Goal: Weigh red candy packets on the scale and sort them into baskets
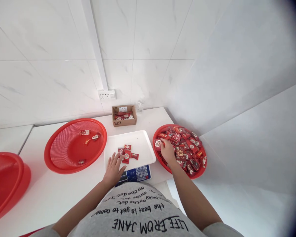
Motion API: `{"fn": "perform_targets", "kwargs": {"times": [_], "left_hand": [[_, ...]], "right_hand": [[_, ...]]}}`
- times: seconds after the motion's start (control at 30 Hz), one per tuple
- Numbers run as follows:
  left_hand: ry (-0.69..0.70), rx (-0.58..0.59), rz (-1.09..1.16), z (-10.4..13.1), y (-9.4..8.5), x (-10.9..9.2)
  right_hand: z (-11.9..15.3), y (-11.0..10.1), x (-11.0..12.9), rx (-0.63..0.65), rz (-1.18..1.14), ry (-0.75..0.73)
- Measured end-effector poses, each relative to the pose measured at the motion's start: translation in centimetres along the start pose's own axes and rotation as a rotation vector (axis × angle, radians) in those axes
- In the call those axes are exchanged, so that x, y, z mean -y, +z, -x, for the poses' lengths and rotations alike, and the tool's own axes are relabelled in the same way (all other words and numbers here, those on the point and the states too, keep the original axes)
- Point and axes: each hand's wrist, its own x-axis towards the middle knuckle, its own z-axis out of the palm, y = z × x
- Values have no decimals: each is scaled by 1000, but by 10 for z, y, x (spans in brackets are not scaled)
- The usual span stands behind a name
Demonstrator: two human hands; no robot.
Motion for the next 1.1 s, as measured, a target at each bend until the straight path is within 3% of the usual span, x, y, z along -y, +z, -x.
{"fn": "perform_targets", "kwargs": {"times": [0.1,0.2,0.3,0.4,0.53,0.67,0.8,1.1], "left_hand": [[15,22,-3,-1,1,-1],[30,23,-1,-1,1,-1],[35,8,32,-2,-5,-4],[44,-8,143,-4,-18,-13],[32,130,367,-7,-34,-33],[-131,332,530,-10,-33,-45],[-259,311,698,-10,-30,-45],[-239,306,925,-15,-35,-47]], "right_hand": [[2,-8,-9,-119,7,-10],[8,-6,-6,-118,-111,9],[17,3,9,-19,-276,91],[34,17,31,192,-425,175],[67,35,66,516,-549,104],[91,40,88,582,-639,-42],[96,37,93,603,-638,-65],[98,40,84,614,-608,-21]]}}
